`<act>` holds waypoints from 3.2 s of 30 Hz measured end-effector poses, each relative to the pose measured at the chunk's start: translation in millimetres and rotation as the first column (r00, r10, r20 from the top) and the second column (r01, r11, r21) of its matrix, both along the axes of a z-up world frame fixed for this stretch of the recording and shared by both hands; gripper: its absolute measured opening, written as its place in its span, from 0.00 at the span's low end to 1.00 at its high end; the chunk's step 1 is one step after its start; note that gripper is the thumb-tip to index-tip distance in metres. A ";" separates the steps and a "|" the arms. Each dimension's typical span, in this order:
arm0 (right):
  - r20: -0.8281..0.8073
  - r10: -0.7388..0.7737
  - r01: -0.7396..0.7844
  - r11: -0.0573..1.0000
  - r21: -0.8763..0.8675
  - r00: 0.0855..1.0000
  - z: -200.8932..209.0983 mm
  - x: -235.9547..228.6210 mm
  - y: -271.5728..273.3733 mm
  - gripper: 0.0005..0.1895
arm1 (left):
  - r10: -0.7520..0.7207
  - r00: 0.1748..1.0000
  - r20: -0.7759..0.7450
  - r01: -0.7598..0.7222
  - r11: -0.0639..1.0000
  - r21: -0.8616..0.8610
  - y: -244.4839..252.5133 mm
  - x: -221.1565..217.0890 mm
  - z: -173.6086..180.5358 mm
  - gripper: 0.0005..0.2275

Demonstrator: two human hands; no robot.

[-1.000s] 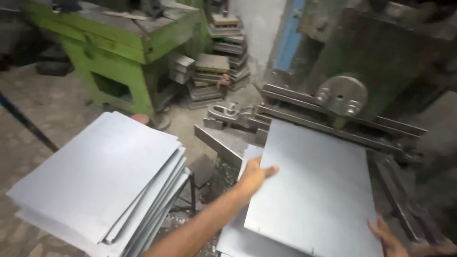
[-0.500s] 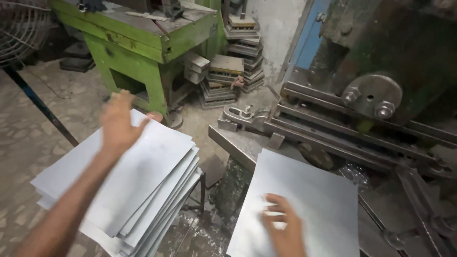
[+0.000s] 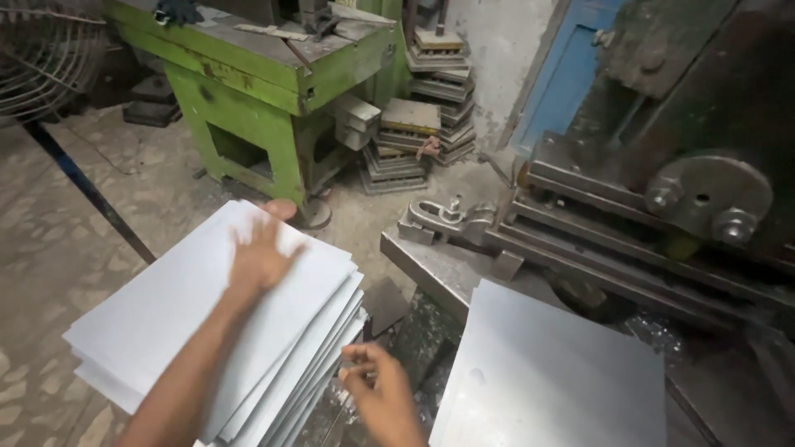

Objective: Feeding flat metal sheets into an industrial press to stamp holes and stacking the finished plates.

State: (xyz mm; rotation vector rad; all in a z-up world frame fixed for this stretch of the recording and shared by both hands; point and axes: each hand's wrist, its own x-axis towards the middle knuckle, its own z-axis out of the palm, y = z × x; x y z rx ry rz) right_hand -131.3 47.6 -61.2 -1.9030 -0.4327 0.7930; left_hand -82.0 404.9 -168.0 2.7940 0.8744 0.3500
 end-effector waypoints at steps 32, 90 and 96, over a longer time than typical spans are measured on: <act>-0.519 -0.121 0.256 0.946 0.197 0.846 -63.6 -11.1 88.7 0.05 | -0.697 0.709 0.107 0.661 0.709 0.244 -103.0 41.7 71.5 0.08; -0.241 -0.832 0.866 0.471 0.169 0.500 39.4 138.8 -339.3 0.28 | 0.069 0.924 0.375 0.381 -0.199 -0.903 -381.3 30.3 180.0 0.35; 0.078 -0.659 0.474 0.612 0.633 0.748 -109.9 238.3 -423.2 0.24 | 0.128 0.929 0.348 0.349 0.019 -0.937 -387.0 62.7 182.4 0.19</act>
